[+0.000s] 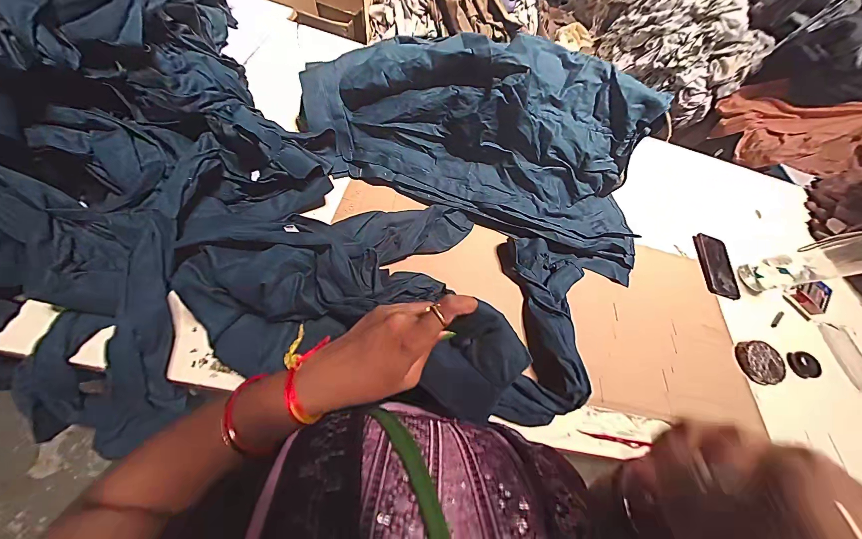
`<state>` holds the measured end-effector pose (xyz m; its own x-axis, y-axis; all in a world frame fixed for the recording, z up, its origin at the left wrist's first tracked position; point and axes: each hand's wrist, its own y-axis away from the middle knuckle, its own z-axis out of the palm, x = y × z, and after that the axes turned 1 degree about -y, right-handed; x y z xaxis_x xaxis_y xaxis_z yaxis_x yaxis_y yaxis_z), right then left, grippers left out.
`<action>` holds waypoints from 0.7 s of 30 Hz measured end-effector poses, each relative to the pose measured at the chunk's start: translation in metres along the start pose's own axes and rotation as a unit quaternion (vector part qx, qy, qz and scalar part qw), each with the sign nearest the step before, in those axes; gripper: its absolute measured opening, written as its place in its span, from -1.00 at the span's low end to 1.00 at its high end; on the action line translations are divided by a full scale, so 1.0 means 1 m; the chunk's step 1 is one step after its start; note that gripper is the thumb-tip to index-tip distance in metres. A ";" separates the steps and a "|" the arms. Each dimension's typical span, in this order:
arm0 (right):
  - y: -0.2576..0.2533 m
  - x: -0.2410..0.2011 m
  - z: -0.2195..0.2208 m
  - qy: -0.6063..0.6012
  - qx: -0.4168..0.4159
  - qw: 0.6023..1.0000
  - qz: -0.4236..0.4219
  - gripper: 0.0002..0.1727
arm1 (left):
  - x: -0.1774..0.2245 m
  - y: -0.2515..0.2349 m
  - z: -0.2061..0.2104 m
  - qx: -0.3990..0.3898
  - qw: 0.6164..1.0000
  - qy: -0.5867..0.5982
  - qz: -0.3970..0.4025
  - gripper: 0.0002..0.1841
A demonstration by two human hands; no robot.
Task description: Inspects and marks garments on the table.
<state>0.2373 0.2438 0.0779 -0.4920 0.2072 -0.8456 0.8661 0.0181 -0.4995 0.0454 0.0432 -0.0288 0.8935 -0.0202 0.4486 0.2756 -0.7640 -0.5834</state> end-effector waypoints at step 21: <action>-0.062 0.154 0.069 0.204 0.116 0.972 0.023 -0.43 | -0.048 0.011 0.003 0.125 0.950 0.219 -0.185 -0.80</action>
<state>0.1022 0.2067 -0.0345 -0.3367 0.5732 -0.7470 0.8197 -0.2120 -0.5322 0.0066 0.0375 -0.0592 0.5001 -0.0888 0.8614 0.6670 -0.5949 -0.4485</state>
